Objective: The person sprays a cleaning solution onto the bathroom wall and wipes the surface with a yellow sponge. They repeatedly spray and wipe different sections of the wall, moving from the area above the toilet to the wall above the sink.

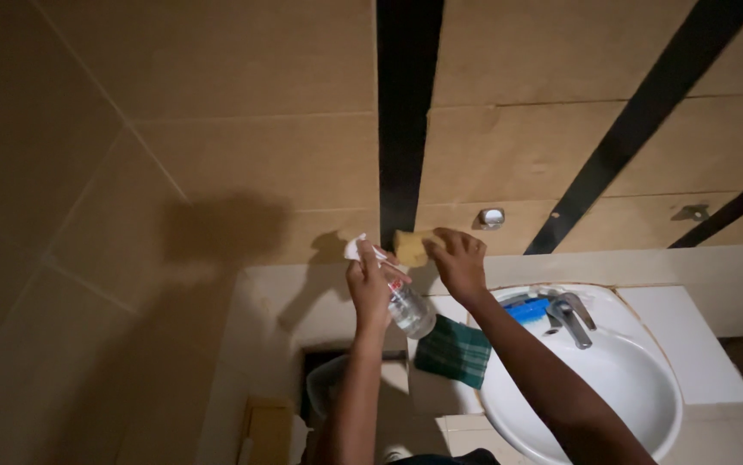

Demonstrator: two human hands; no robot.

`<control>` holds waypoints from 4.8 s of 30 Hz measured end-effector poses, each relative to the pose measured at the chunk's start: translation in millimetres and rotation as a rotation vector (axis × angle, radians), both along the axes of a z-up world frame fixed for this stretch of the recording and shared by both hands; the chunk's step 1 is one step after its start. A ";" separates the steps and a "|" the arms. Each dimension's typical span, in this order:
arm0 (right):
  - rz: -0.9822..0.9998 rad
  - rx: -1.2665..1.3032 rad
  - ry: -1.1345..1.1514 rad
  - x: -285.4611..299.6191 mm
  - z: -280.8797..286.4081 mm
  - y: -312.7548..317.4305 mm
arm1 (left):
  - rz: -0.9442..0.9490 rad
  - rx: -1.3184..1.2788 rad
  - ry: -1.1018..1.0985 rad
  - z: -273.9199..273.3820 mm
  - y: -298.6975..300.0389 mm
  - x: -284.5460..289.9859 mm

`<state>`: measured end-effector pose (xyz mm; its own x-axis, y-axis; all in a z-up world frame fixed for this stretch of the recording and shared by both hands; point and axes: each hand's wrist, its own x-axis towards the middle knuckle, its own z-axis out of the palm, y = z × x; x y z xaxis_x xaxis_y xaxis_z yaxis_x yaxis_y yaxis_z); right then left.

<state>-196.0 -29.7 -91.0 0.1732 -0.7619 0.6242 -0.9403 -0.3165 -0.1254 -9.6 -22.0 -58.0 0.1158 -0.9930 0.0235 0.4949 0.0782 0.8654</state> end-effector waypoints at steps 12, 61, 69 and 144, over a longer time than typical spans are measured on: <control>-0.096 -0.066 -0.168 -5.5 -9.3 13.4 | 0.042 0.121 -0.044 -27.9 -17.2 -8.7; 0.093 0.036 0.105 23.4 -52.2 -16.5 | -0.028 0.087 -0.042 -34.9 58.9 21.6; 0.021 -0.292 -0.065 23.7 61.0 -25.7 | -0.074 0.087 -0.005 -38.5 61.0 17.1; -0.153 -0.302 0.174 -184.3 71.3 27.7 | -0.390 0.087 -0.181 -40.7 43.4 -114.7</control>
<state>-380.3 -2.0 -19.7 0.1951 -0.5733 0.7958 -0.9785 -0.1691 0.1181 -124.3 21.5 -98.7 -0.2669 -0.9606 -0.0769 0.3125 -0.1618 0.9360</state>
